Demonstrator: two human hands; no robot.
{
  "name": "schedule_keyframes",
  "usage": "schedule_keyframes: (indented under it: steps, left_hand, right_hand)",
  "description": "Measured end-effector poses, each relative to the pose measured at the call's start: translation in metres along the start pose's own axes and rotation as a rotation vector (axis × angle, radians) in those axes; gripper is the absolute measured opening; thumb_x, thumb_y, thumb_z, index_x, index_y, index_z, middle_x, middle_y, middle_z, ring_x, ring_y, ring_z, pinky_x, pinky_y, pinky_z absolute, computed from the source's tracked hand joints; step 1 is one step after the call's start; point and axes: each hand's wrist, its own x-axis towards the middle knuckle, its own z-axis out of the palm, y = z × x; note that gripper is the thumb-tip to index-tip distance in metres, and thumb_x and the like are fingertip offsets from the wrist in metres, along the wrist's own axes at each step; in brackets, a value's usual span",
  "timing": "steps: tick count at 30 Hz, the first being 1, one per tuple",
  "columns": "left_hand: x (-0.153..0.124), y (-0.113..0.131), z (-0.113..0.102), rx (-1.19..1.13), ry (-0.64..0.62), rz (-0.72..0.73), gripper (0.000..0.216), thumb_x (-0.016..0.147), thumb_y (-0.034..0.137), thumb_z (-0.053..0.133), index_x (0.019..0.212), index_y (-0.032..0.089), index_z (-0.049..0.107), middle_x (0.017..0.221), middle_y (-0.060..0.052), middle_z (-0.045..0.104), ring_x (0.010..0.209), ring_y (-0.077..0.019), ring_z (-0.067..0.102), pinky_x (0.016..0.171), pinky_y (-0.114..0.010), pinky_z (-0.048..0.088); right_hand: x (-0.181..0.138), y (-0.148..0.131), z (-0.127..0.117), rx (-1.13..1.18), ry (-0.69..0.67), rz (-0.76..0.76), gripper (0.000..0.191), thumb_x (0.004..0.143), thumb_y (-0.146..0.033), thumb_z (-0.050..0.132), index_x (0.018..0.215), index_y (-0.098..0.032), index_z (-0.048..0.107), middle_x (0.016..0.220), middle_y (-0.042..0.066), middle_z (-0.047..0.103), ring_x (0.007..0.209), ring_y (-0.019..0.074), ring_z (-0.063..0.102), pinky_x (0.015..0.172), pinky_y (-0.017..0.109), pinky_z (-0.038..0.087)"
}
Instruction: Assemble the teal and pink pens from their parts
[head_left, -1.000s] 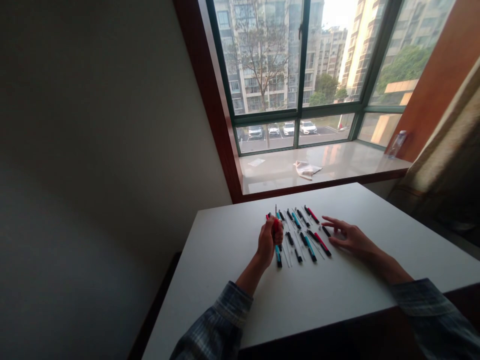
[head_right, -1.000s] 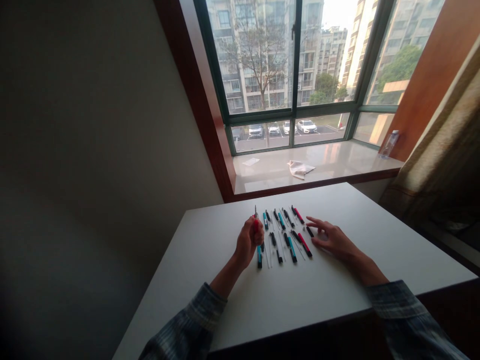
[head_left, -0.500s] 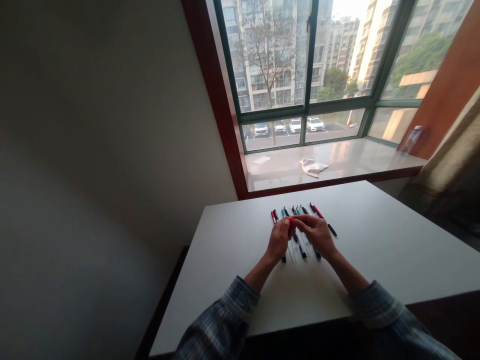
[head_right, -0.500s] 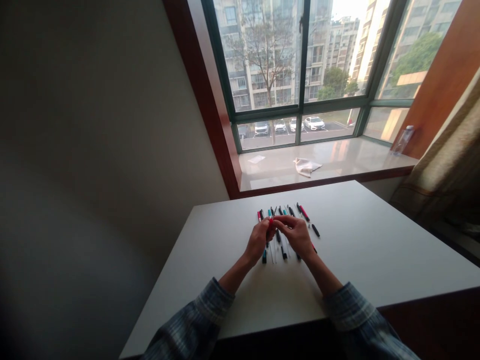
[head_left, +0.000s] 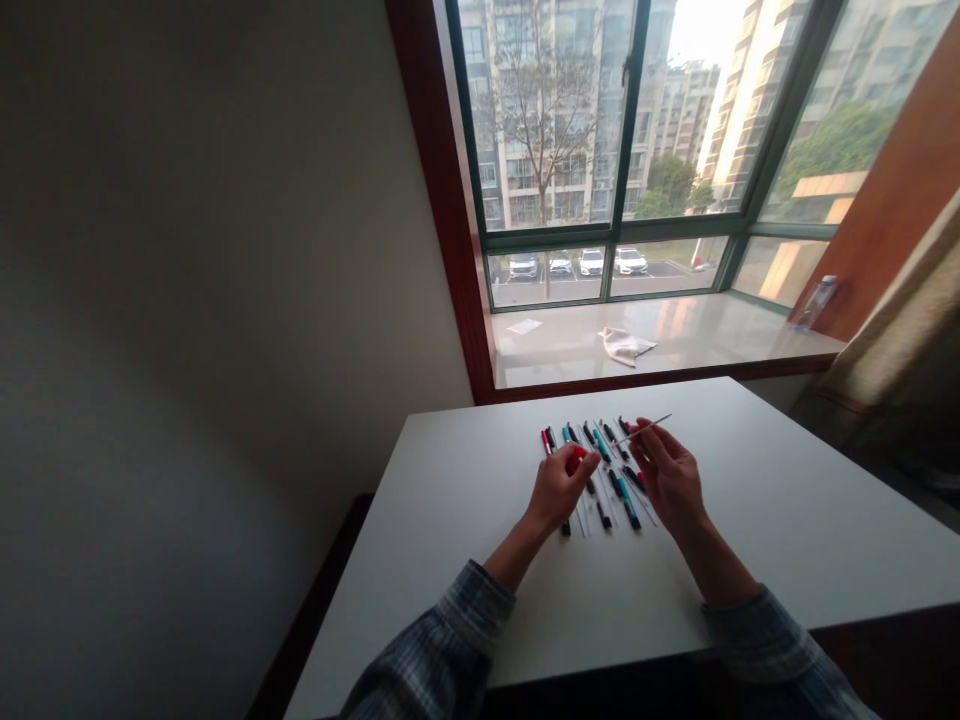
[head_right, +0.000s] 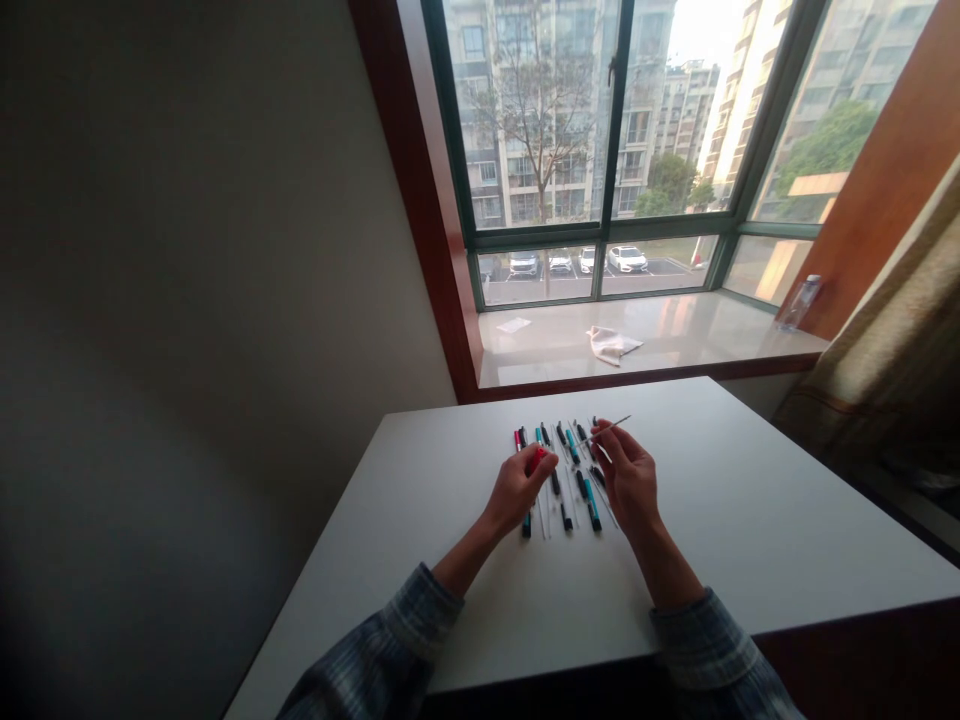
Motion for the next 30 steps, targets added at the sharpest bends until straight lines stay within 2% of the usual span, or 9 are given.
schedule_keyframes:
  steps: [2, 5, 7, 10, 13, 19, 24, 27, 30]
  left_hand:
    - [0.001, 0.004, -0.003, -0.102, -0.023, -0.013, 0.043, 0.085, 0.058, 0.069, 0.094, 0.016, 0.069, 0.068, 0.003, 0.053, 0.059, -0.0114, 0.043, 0.057, -0.024, 0.034]
    - [0.002, 0.009, -0.005, -0.243, -0.039, -0.008, 0.050, 0.081, 0.055, 0.075, 0.112, 0.016, 0.072, 0.072, 0.002, 0.056, 0.060, -0.0102, 0.044, 0.056, -0.023, 0.035]
    - [0.003, 0.011, -0.006, -0.280, 0.002, -0.011, 0.047, 0.080, 0.054, 0.076, 0.105, 0.014, 0.075, 0.071, 0.001, 0.058, 0.059, -0.0098, 0.044, 0.056, -0.023, 0.035]
    - [0.004, 0.013, -0.007, -0.302, 0.094, -0.033, 0.042, 0.077, 0.053, 0.080, 0.088, 0.013, 0.077, 0.071, -0.002, 0.063, 0.063, -0.0113, 0.049, 0.058, -0.024, 0.040]
    - [0.004, 0.014, -0.008, -0.331, 0.118, -0.040, 0.039, 0.073, 0.049, 0.084, 0.086, 0.013, 0.077, 0.074, -0.004, 0.067, 0.065, -0.0126, 0.053, 0.062, -0.025, 0.044]
    - [0.006, 0.011, -0.007, -0.306, 0.126, -0.042, 0.034, 0.076, 0.046, 0.080, 0.083, 0.014, 0.074, 0.072, -0.002, 0.064, 0.065, -0.0125, 0.053, 0.062, -0.025, 0.044]
    - [0.009, 0.006, -0.013, -0.325, 0.209, -0.064, 0.032, 0.080, 0.046, 0.075, 0.084, 0.014, 0.069, 0.067, 0.002, 0.055, 0.059, -0.0095, 0.045, 0.056, -0.023, 0.040]
    - [0.012, 0.006, -0.016, -0.355, 0.231, -0.064, 0.032, 0.080, 0.045, 0.075, 0.085, 0.014, 0.067, 0.064, 0.004, 0.049, 0.056, -0.0081, 0.040, 0.052, -0.021, 0.035]
    - [0.013, 0.008, -0.017, -0.369, 0.235, -0.083, 0.032, 0.079, 0.044, 0.075, 0.085, 0.014, 0.067, 0.063, 0.004, 0.048, 0.056, -0.0082, 0.040, 0.051, -0.021, 0.034]
  right_hand:
    - [-0.003, -0.001, -0.002, -0.121, -0.026, -0.056, 0.037, 0.082, -0.046, 0.081, 0.112, -0.024, 0.078, 0.107, 0.007, 0.078, 0.094, 0.0208, 0.073, 0.088, 0.037, 0.061]
    - [-0.011, 0.001, 0.003, -0.359, -0.209, -0.125, 0.033, 0.085, -0.044, 0.078, 0.111, -0.023, 0.080, 0.105, 0.007, 0.079, 0.092, 0.0233, 0.073, 0.084, 0.037, 0.060]
    - [-0.016, 0.003, 0.008, -0.410, -0.309, -0.144, 0.030, 0.086, -0.043, 0.077, 0.107, -0.023, 0.081, 0.102, 0.007, 0.079, 0.093, 0.0243, 0.074, 0.083, 0.037, 0.061]
    - [-0.018, 0.007, 0.010, -0.433, -0.369, -0.129, 0.027, 0.085, -0.042, 0.078, 0.103, -0.024, 0.082, 0.097, 0.006, 0.080, 0.089, 0.0234, 0.075, 0.079, 0.035, 0.062]
    - [-0.016, 0.010, 0.007, -0.480, -0.411, -0.099, 0.028, 0.083, -0.043, 0.079, 0.103, -0.023, 0.082, 0.096, 0.006, 0.081, 0.085, 0.0232, 0.076, 0.076, 0.034, 0.063]
    - [-0.016, 0.013, 0.006, -0.511, -0.445, -0.076, 0.031, 0.084, -0.045, 0.077, 0.105, -0.023, 0.081, 0.102, 0.007, 0.081, 0.093, 0.0248, 0.076, 0.084, 0.038, 0.063]
    - [-0.024, 0.004, 0.004, -0.694, -0.478, -0.109, 0.033, 0.087, -0.048, 0.073, 0.107, -0.022, 0.078, 0.097, 0.007, 0.080, 0.087, 0.0237, 0.076, 0.080, 0.036, 0.062]
    - [-0.031, -0.011, -0.015, -0.826, -0.407, -0.144, 0.037, 0.090, -0.049, 0.069, 0.114, -0.020, 0.071, 0.087, 0.005, 0.078, 0.076, 0.0210, 0.074, 0.072, 0.033, 0.059]
    - [-0.038, -0.029, -0.048, -1.037, -0.295, -0.176, 0.033, 0.093, -0.050, 0.064, 0.108, -0.021, 0.068, 0.077, 0.003, 0.075, 0.067, 0.0195, 0.070, 0.066, 0.031, 0.055]
